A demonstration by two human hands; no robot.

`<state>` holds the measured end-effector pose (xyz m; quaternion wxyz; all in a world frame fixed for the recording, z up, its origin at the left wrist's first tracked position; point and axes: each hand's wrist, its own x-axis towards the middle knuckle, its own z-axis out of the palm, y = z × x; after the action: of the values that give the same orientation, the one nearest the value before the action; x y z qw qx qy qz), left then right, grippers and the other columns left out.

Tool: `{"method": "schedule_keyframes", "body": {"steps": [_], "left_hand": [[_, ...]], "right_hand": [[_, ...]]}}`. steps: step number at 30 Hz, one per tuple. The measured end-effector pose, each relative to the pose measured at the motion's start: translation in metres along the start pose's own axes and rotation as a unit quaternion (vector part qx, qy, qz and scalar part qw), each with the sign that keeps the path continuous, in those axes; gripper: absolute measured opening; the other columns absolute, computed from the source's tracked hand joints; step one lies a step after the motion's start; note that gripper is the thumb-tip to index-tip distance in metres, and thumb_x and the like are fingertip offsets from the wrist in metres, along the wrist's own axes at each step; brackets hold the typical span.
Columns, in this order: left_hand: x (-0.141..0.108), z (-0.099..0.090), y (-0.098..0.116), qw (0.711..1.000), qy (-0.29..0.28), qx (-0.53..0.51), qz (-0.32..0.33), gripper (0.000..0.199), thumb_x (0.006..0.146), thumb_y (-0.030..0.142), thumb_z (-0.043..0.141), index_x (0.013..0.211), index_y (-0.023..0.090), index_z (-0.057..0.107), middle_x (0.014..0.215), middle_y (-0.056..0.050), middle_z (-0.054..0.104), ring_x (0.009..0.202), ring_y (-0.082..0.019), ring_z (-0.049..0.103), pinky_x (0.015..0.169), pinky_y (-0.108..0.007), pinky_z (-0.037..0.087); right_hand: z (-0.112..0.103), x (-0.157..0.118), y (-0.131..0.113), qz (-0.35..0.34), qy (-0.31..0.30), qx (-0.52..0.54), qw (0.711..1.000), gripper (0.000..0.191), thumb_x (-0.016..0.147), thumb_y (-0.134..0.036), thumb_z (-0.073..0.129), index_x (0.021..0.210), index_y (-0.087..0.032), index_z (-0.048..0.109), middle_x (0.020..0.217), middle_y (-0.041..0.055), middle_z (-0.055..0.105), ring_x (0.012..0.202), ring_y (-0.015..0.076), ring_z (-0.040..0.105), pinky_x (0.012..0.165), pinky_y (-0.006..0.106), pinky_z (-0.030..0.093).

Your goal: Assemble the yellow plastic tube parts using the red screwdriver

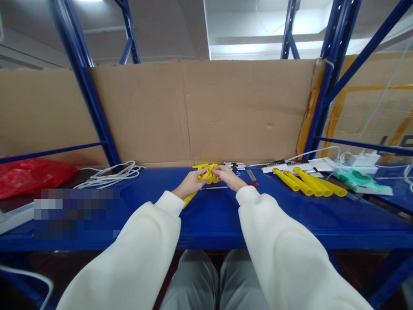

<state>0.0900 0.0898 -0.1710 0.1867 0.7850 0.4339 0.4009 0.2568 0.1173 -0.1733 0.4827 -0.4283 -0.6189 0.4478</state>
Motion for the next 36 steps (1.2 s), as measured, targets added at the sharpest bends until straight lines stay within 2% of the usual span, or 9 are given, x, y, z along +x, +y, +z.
{"method": "schedule_keyframes", "body": {"steps": [3, 6, 12, 21, 26, 30, 32, 36], "left_hand": [[0.0, 0.0, 0.0, 1.0, -0.005, -0.003, 0.005, 0.055, 0.079, 0.006, 0.063, 0.133, 0.017, 0.064, 0.127, -0.01, 0.069, 0.103, -0.023, 0.071, 0.09, -0.034, 0.057], [0.001, 0.001, -0.001, 1.0, -0.003, -0.007, 0.008, 0.055, 0.079, 0.007, 0.065, 0.133, 0.018, 0.064, 0.128, -0.01, 0.069, 0.105, -0.023, 0.07, 0.091, -0.035, 0.056], [0.0, 0.001, 0.0, 1.0, 0.014, 0.001, 0.005, 0.056, 0.077, 0.007, 0.068, 0.131, 0.019, 0.065, 0.13, -0.009, 0.067, 0.106, -0.023, 0.07, 0.093, -0.035, 0.055], [0.0, 0.002, 0.001, 1.0, 0.012, -0.013, -0.016, 0.056, 0.076, 0.011, 0.069, 0.131, 0.023, 0.066, 0.117, -0.005, 0.074, 0.1, -0.023, 0.071, 0.085, -0.033, 0.058], [0.001, 0.003, 0.0, 0.999, 0.017, -0.015, -0.033, 0.056, 0.076, 0.012, 0.071, 0.131, 0.02, 0.066, 0.113, -0.008, 0.075, 0.079, -0.018, 0.072, 0.069, -0.025, 0.057], [0.001, 0.005, 0.001, 0.997, -0.001, -0.035, -0.064, 0.056, 0.081, 0.011, 0.065, 0.136, 0.017, 0.061, 0.102, -0.007, 0.076, 0.048, -0.007, 0.058, 0.05, -0.019, 0.051], [0.001, 0.005, 0.002, 0.996, -0.01, -0.061, -0.069, 0.056, 0.082, 0.012, 0.065, 0.137, 0.016, 0.06, 0.094, -0.004, 0.076, 0.042, -0.004, 0.053, 0.044, -0.016, 0.047], [0.002, 0.005, 0.004, 0.993, -0.021, -0.099, -0.066, 0.054, 0.082, 0.013, 0.065, 0.136, 0.017, 0.061, 0.077, 0.001, 0.072, 0.04, -0.003, 0.05, 0.041, -0.013, 0.042]], "right_hand": [[0.003, -0.005, -0.004, 0.019, 0.003, 0.054, 0.998, 0.014, 0.079, -0.016, 0.062, 0.068, -0.019, 0.055, 0.061, -0.0033, 0.054, 0.058, 0.0093, 0.051, 0.057, 0.02, 0.044], [0.004, -0.006, -0.006, 0.023, 0.01, 0.061, 0.998, 0.014, 0.079, -0.013, 0.061, 0.067, -0.019, 0.055, 0.059, -0.0038, 0.053, 0.057, 0.0091, 0.051, 0.056, 0.02, 0.043], [0.0, -0.004, -0.004, 0.003, 0.001, 0.023, 1.0, 0.011, 0.078, -0.019, 0.063, 0.07, -0.02, 0.055, 0.062, -0.0028, 0.055, 0.062, 0.0113, 0.055, 0.059, 0.022, 0.045], [-0.003, -0.004, -0.003, -0.038, 0.002, -0.064, 0.997, 0.014, 0.08, -0.024, 0.06, 0.07, -0.021, 0.051, 0.064, -0.0024, 0.056, 0.063, 0.0125, 0.055, 0.063, 0.024, 0.046], [-0.004, 0.004, 0.002, -0.102, 0.019, -0.158, 0.982, 0.011, 0.084, -0.024, 0.053, 0.074, -0.022, 0.047, 0.064, -0.004, 0.052, 0.061, 0.0131, 0.051, 0.063, 0.026, 0.045], [-0.004, 0.007, 0.006, -0.182, 0.032, -0.221, 0.958, 0.008, 0.085, -0.025, 0.048, 0.078, -0.024, 0.044, 0.068, -0.0037, 0.049, 0.065, 0.0146, 0.049, 0.062, 0.026, 0.042], [-0.005, 0.007, 0.008, -0.211, 0.035, -0.247, 0.945, 0.006, 0.086, -0.026, 0.046, 0.08, -0.024, 0.043, 0.07, -0.0028, 0.049, 0.068, 0.0154, 0.049, 0.064, 0.027, 0.043], [-0.005, 0.005, 0.006, -0.268, 0.052, -0.298, 0.915, 0.004, 0.085, -0.023, 0.043, 0.081, -0.024, 0.043, 0.078, 0.0012, 0.053, 0.076, 0.0178, 0.051, 0.071, 0.031, 0.044]]}}
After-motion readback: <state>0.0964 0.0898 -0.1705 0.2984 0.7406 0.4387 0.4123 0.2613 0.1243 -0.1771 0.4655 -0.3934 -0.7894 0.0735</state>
